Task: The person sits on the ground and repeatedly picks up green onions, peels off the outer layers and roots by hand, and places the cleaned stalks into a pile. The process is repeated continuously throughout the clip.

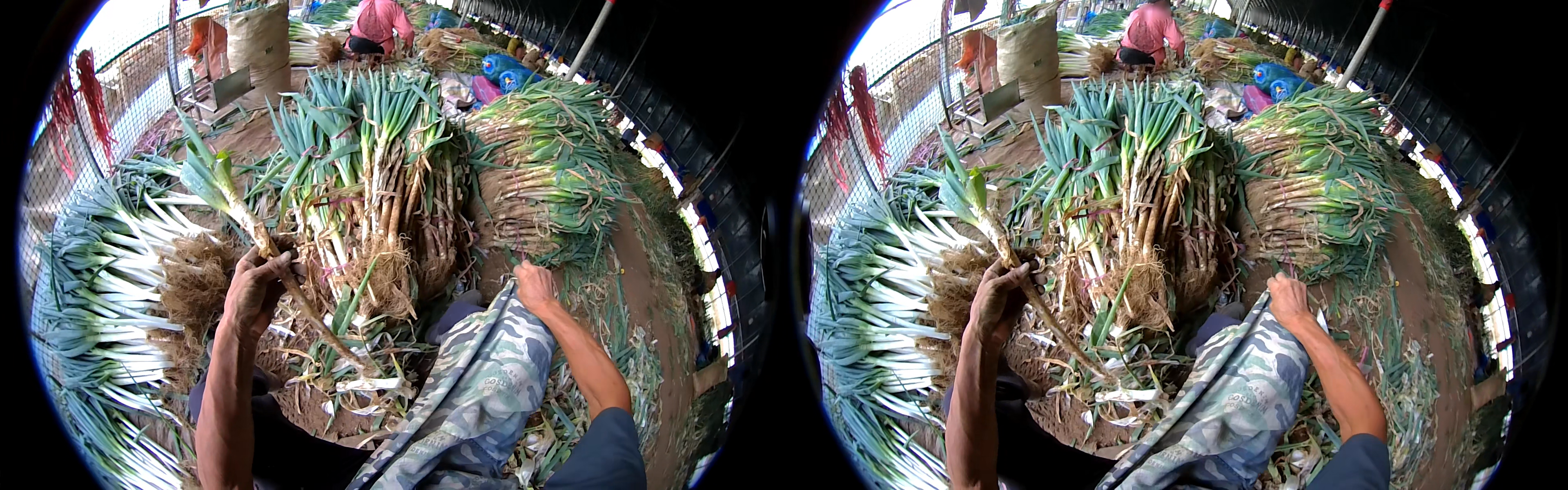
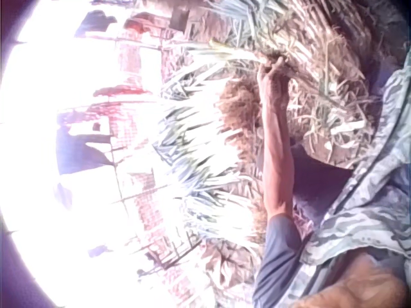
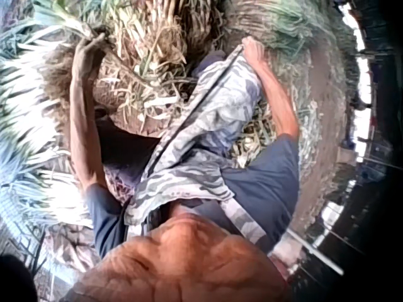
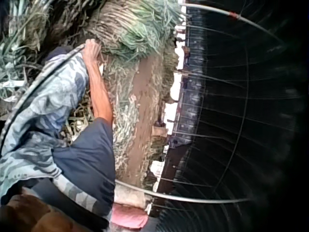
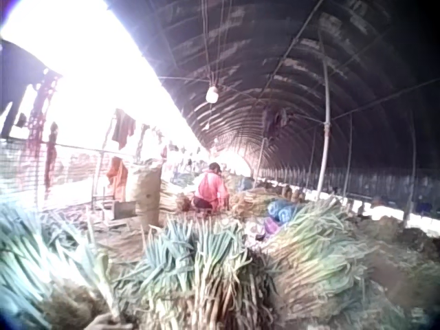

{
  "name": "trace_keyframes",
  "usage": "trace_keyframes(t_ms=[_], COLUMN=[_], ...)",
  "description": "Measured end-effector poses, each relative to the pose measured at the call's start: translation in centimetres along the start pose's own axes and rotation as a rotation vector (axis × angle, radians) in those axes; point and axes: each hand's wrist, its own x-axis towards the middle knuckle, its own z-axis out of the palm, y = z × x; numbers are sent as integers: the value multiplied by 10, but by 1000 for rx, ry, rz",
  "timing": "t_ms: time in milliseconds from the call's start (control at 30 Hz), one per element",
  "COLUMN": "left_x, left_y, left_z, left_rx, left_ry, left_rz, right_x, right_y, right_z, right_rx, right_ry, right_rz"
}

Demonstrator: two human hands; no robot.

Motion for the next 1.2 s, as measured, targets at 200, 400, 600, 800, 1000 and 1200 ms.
trace_keyframes(t_ms=[200,400,600,800,1000,1200], left_x=[5,15,17,27,28,24], left_y=[-7,-20,-11,5,9,2], left_z=[12,11,14,-9,-19,-13], left_rx=[72,-79,-53,-386,-266,4], left_ry=[-23,-156,-38,70,100,172], left_rz=[-56,-3,65,180,237,211], right_x=[46,66,65,66,52,49], right_y=[-91,-221,-222,-214,-228,-229], right_z=[-12,-41,-11,-20,-11,-21], right_rx=[510,1324,1391,1311,1625,1871], right_ry=[-263,-888,-508,-495,-676,-829], right_rz=[-65,-230,-179,-291,-125,-10])
